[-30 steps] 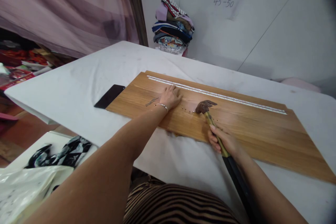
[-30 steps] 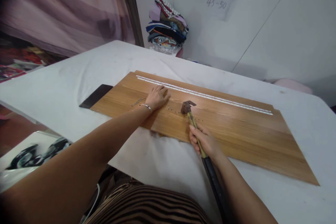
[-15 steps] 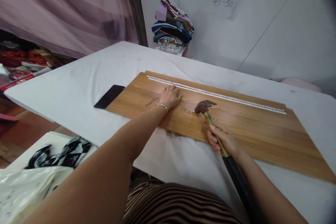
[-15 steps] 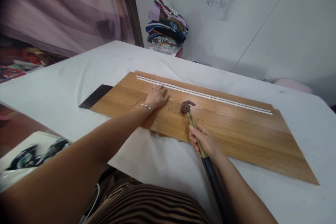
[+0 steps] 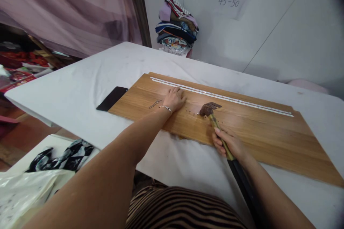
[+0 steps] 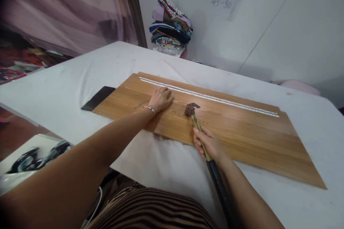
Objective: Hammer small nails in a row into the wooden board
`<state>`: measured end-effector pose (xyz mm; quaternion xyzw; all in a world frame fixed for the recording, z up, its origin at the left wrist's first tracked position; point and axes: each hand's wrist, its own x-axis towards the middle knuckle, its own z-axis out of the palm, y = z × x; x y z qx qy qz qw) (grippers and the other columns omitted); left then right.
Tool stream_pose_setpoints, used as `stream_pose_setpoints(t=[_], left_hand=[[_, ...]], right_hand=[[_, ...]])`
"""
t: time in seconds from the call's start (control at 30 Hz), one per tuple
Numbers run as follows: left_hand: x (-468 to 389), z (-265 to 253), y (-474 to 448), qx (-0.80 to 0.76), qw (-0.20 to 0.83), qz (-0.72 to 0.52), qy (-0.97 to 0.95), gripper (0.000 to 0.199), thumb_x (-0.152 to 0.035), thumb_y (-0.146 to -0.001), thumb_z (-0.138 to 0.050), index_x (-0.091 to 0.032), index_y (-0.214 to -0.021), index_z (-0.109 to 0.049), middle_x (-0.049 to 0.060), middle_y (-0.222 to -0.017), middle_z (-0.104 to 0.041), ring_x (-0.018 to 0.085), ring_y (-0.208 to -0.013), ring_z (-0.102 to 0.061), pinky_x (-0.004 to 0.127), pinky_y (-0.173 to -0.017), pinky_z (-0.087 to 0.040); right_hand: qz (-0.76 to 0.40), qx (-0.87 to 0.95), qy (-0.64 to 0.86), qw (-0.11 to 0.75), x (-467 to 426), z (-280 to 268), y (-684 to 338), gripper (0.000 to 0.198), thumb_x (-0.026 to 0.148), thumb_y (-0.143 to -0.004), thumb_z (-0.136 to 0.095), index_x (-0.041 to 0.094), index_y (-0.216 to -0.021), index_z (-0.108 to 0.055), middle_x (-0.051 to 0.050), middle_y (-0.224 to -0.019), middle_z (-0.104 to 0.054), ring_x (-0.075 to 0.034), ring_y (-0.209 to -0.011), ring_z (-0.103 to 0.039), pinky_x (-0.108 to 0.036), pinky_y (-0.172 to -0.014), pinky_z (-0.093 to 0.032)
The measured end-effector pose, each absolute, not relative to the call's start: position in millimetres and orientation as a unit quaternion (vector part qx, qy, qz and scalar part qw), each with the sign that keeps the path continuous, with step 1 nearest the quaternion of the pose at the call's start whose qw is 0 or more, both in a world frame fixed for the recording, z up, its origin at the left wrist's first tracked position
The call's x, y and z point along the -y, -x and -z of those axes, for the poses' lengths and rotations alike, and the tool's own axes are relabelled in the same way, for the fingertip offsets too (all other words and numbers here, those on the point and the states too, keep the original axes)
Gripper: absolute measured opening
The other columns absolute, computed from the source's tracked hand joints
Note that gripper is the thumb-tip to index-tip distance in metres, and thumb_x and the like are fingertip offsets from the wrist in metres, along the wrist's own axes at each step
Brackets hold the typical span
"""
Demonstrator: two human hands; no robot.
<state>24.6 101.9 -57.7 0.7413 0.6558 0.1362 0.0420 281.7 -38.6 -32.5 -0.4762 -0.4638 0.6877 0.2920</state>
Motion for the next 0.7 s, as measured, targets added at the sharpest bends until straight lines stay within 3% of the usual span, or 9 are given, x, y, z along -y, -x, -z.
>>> stream_pose_setpoints(t=[0.4, 0.6, 0.7], left_hand=[[-102.7, 58.8, -24.2, -0.655, 0.046, -0.142, -0.741, 0.037, -0.041, -0.100, -0.049, -0.024, -0.126, -0.069, 0.012, -0.148, -0.061, 0.031, -0.140, -0.050, 0.047, -0.118, -0.036], [-102.5, 59.0, -24.7, -0.654, 0.042, -0.144, -0.741, 0.037, -0.041, -0.101, -0.049, -0.022, -0.125, -0.070, 0.012, -0.147, -0.062, 0.031, -0.139, -0.050, 0.046, -0.119, -0.036], [-102.5, 59.2, -24.8, -0.655, 0.042, -0.144, -0.740, 0.037, -0.041, -0.101, -0.048, -0.023, -0.125, -0.070, 0.011, -0.146, -0.062, 0.031, -0.138, -0.050, 0.046, -0.119, -0.036]], right_hand=[[-0.689, 0.463, 0.474, 0.293, 38.8, 35.9, -282.1, 0.054, 0.072, -0.077, -0.073, 0.025, -0.079, -0.048, 0.010, -0.051, -0.043, -0.006, -0.032, -0.033, -0.019, -0.029, -0.030], [-0.687, 0.472, 0.475, 0.283, 39.8, 37.2, -282.9, 0.059, 0.077, -0.079, -0.069, 0.024, -0.068, -0.045, 0.009, -0.046, -0.041, -0.006, -0.031, -0.032, -0.018, -0.029, -0.030], [-0.688, 0.465, 0.475, 0.291, 40.0, 36.3, -282.1, 0.056, 0.074, -0.078, -0.072, 0.024, -0.074, -0.047, 0.010, -0.050, -0.043, -0.006, -0.032, -0.033, -0.018, -0.029, -0.030]])
